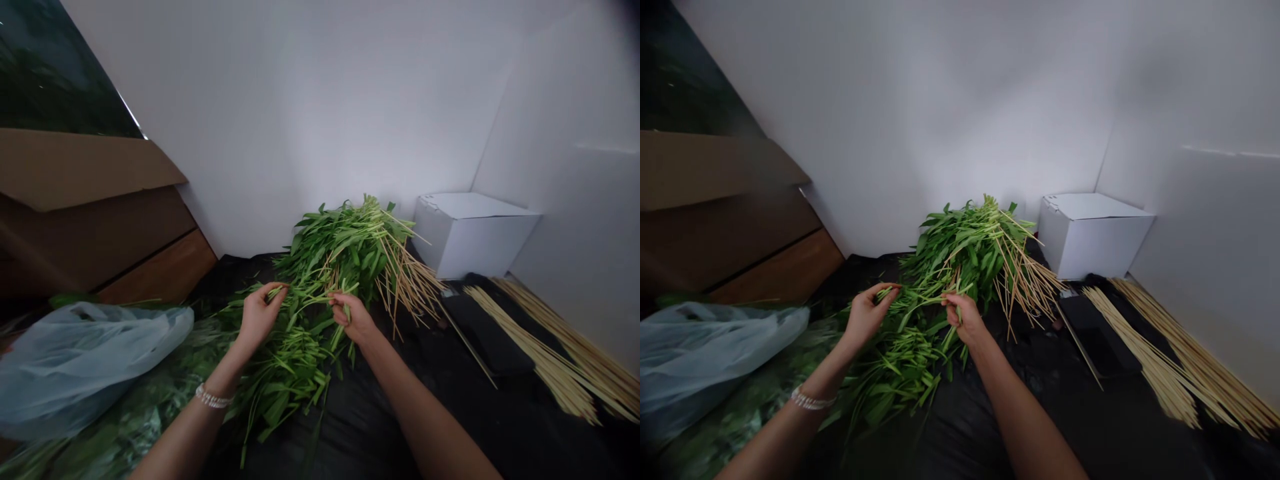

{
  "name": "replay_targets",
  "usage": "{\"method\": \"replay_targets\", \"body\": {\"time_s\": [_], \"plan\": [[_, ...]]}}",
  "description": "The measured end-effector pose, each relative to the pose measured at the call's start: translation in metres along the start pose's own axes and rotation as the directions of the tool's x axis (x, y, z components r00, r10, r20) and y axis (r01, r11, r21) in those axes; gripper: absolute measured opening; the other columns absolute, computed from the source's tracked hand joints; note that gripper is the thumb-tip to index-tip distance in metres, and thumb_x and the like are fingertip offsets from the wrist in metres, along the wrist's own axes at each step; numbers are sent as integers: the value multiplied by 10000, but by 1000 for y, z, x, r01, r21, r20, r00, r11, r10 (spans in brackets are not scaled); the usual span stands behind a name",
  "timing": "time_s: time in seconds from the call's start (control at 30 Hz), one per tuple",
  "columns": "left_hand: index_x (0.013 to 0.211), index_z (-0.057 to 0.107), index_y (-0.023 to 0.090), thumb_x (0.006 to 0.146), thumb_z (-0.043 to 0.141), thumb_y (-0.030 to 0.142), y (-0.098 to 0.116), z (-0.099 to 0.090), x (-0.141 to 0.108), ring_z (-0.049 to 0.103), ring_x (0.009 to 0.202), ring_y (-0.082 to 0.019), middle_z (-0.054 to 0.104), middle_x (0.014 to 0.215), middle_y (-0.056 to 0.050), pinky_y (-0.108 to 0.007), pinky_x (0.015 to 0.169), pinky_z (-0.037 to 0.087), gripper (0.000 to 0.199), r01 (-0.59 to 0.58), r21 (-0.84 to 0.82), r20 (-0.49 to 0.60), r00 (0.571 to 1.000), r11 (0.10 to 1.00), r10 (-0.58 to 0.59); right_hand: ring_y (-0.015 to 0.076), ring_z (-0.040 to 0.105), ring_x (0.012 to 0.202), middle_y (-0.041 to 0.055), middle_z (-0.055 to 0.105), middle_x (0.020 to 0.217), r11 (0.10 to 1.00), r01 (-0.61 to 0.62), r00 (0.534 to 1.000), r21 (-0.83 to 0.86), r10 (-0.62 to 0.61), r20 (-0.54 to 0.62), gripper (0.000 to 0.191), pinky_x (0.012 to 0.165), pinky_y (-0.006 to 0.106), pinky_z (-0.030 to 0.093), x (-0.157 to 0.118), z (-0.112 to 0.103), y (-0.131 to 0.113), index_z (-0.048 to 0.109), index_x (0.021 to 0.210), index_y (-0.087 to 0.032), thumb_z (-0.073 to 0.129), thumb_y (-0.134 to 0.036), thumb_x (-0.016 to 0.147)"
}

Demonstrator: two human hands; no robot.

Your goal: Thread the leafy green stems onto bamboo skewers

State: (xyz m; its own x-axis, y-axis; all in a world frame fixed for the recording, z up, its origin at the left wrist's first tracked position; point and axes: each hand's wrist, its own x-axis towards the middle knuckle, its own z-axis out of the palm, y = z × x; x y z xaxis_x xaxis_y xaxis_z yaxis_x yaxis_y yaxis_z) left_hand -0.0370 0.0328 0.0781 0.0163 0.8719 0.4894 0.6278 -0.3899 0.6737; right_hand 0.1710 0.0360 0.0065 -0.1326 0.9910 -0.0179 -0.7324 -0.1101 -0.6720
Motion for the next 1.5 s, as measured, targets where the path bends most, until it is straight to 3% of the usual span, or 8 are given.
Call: {"method": "replay_targets", "body": {"time_s": [0.23, 0.4, 0.6, 0.77, 0.9, 1.1, 1.27, 1.5], "plan": [[950, 736, 167, 865, 558, 398, 11, 5, -6, 668, 860, -203, 747, 950, -49, -269, 783, 482, 304, -100, 45, 29, 995, 994, 99, 3, 288, 295, -11, 676, 634, 990, 62, 997, -125, -68, -43, 256, 306, 178, 128, -2, 4, 4, 626, 787, -149, 749, -281, 605], [1016, 733, 205, 882, 566, 295, 20, 16, -13, 668, 853, -193, 736, 938, -65, -263, 778, 474, 232, -334, 208, 256, 926, 919, 278, 2, 279, 300, -4, 681, 640, 978, 77, 996, -196, -84, -29, 276, 312, 189, 137, -5, 9, 10, 612, 789, -156, 765, -319, 626], [1133, 689, 249, 862, 573, 202, 17, 24, -17, 658, 881, -200, 709, 961, -58, -248, 714, 447, 298, -418, 423, 443, 869, 804, 219, 3, 275, 295, -35, 629, 574, 972, 87, 996, -221, -83, 28, 287, 317, 201, 122, -10, 14, 9, 615, 727, -157, 789, -355, 614], [1061, 704, 237, 835, 558, 205, 15, 25, -17, 646, 856, -195, 698, 923, -58, -243, 705, 432, 271, -420, 458, 462, 865, 784, 194, 14, 236, 292, -88, 475, 413, 975, 70, 997, -212, -66, 30, 301, 329, 209, 104, -9, 13, 6, 591, 673, -169, 785, -397, 639], [927, 725, 213, 793, 547, 223, 12, 26, -17, 633, 814, -192, 701, 866, -56, -248, 716, 426, 222, -333, 452, 373, 913, 827, 164, 17, 240, 297, -85, 480, 418, 973, 54, 998, -226, -45, 46, 292, 333, 213, 101, -12, 16, 6, 616, 712, -162, 785, -391, 648], [674, 668, 163, 716, 523, 264, 2, 20, -4, 515, 573, -132, 607, 607, 9, -238, 560, 375, 182, 113, -36, 163, 981, 993, -105, -3, 256, 312, -38, 617, 591, 985, 17, 996, -170, -2, 87, 285, 333, 202, 114, -14, 18, 9, 657, 774, -152, 795, -365, 645], [688, 611, 163, 677, 648, 297, -14, -17, 21, 261, 404, -60, 321, 460, 95, -195, 404, 219, 139, 367, -637, 60, 900, 678, -431, -1, 235, 314, -68, 542, 542, 1000, -8, 1000, -12, 8, -2, 311, 328, 187, 113, -2, 5, 4, 616, 723, -153, 778, -414, 674], [754, 584, 189, 758, 712, 278, -26, -69, 35, 625, 783, -138, 664, 912, -20, -273, 688, 530, 157, 366, -863, 183, 868, 347, -461, 35, 299, 321, -57, 491, 476, 969, -186, 982, 165, 188, 1, 371, 340, 178, 145, 6, -4, 8, 514, 639, -180, 623, -483, 824]]}}
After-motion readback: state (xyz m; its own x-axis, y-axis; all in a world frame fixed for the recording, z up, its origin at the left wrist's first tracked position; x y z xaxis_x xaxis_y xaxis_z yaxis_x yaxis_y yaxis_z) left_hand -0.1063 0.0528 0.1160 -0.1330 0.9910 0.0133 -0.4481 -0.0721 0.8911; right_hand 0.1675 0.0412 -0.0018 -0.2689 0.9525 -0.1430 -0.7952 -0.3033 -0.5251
